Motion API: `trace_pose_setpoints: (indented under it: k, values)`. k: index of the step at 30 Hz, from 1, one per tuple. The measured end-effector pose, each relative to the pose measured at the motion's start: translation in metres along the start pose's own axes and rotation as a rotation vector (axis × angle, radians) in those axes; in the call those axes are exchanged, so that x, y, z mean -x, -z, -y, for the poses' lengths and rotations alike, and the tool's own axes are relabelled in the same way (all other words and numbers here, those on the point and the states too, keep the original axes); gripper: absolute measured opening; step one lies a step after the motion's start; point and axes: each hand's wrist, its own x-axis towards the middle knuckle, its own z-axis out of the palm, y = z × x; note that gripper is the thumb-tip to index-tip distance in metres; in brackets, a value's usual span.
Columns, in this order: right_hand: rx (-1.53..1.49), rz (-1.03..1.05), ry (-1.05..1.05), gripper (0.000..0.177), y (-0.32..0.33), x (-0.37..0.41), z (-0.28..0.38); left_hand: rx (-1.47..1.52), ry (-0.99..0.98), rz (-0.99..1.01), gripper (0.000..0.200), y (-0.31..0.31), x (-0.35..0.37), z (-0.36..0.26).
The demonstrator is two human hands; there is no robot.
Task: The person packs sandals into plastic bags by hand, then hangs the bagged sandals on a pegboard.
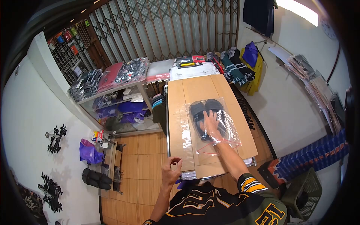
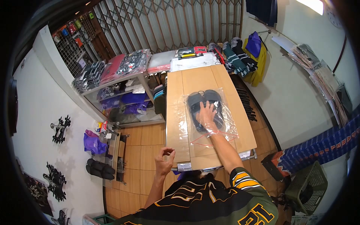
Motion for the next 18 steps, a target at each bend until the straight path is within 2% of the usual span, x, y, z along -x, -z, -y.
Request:
trace_pose_setpoints:
  k: [5,9,13,18]
  values:
    - [0.019,0.034,-0.008,0.062,-0.008,-0.016,-0.004,0.032,-0.035,0.04,0.016,0.007,-0.005,0.004]
    - [-0.002,-0.148,0.074,0.056,0.001,0.01,0.004,0.065,-0.084,0.091,0.015,0.012,-0.02,0.006]
    - [0.049,-0.351,0.238,0.058,-0.006,0.056,0.005,0.049,-0.168,0.155,0.021,0.011,-0.065,-0.004]
    - [-0.005,-0.291,0.232,0.055,0.033,0.123,0.035,-0.138,-0.389,0.204,0.029,-0.01,-0.153,-0.023]
